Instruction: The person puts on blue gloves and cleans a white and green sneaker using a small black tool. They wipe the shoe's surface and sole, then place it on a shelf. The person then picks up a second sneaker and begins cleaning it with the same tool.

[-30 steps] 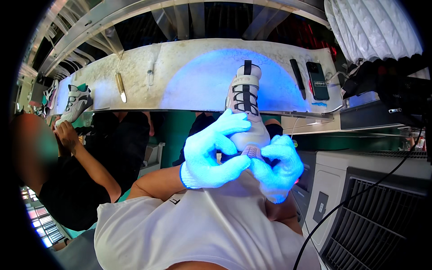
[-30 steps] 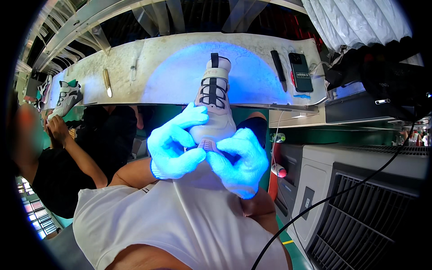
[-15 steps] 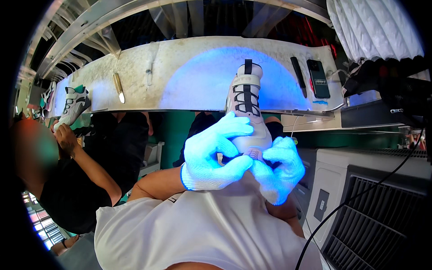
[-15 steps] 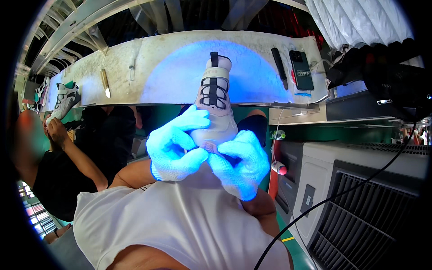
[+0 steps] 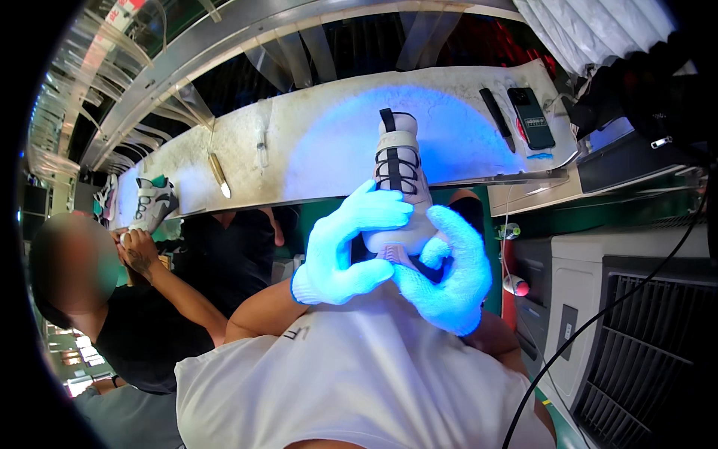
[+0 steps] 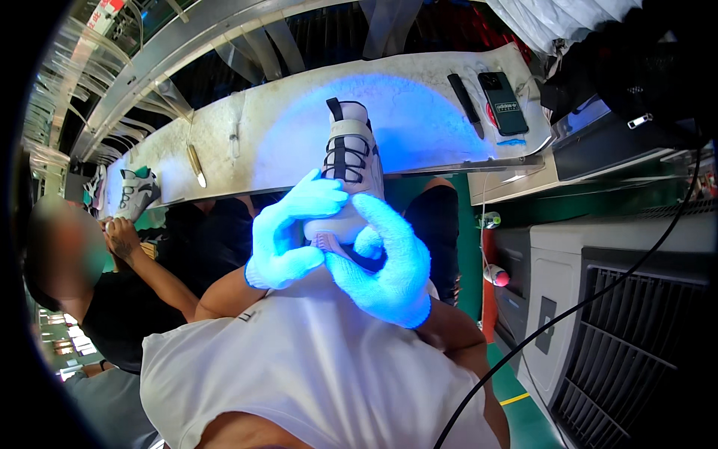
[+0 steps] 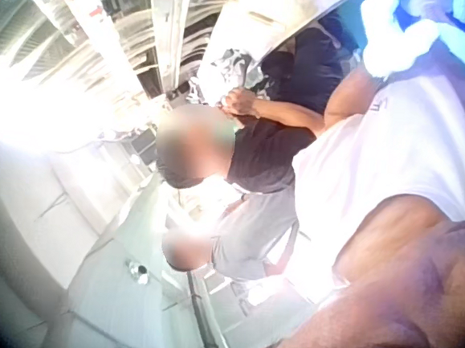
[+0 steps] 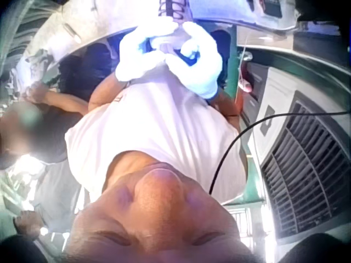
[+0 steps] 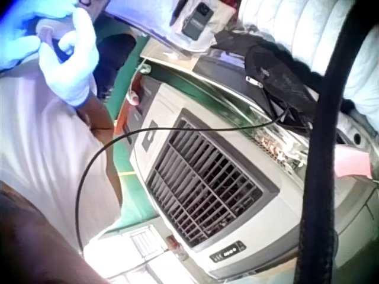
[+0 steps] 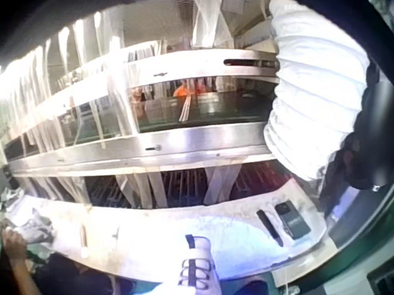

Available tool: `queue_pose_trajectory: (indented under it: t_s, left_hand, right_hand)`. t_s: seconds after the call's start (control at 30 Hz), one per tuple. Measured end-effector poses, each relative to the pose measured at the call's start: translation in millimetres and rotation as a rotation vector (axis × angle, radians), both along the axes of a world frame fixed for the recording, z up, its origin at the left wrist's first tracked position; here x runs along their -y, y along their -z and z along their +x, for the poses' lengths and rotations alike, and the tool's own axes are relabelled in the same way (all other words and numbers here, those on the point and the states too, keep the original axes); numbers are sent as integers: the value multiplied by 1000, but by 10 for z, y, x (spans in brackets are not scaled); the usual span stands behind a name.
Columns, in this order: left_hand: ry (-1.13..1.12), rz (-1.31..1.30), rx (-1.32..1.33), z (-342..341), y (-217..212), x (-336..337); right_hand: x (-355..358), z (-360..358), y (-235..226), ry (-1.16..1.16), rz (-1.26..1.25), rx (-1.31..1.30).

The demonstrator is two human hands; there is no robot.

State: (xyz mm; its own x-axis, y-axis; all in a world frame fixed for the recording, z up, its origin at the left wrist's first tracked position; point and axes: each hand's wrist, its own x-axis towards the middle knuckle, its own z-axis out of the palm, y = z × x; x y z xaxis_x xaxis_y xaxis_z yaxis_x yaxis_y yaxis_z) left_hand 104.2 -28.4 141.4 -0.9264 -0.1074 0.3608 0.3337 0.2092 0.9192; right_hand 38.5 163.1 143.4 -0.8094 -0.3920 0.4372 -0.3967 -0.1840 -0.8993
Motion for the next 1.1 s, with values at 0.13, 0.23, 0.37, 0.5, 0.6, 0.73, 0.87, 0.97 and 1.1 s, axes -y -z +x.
queue_pose_trajectory:
  t_s: [0.13, 0.23, 0.37, 0.5, 0.6, 0.73, 0.87, 0.97, 1.1]
  left_hand:
    - [189, -19, 23, -122, 17, 194]
    - [175, 81, 71, -136, -13, 168]
    - [121, 210, 145, -103, 15, 135]
    - [98, 227, 240, -74, -222, 69]
    - [31, 379, 433, 1, -281, 27]
    - [71, 444, 335, -19, -182, 50]
    - [106, 277, 275, -100, -277, 97]
    - [141, 51, 181, -154, -217, 221]
    - [125, 23, 168, -184, -148, 254]
  right_hand:
    - [65, -28, -118, -29, 35, -11]
    - [56, -71, -157, -29, 55, -52]
    - [61, -96, -185, -48, 30, -31]
    - [-8, -77, -196, -110, 98, 4]
    - [59, -123, -88, -118, 104, -80]
    - [47, -76, -76, -189, 129, 16]
    - [73, -161, -129, -178, 70, -30]
    - [56, -146, -115, -149, 113, -38]
    - [39, -156, -119, -63, 200, -59]
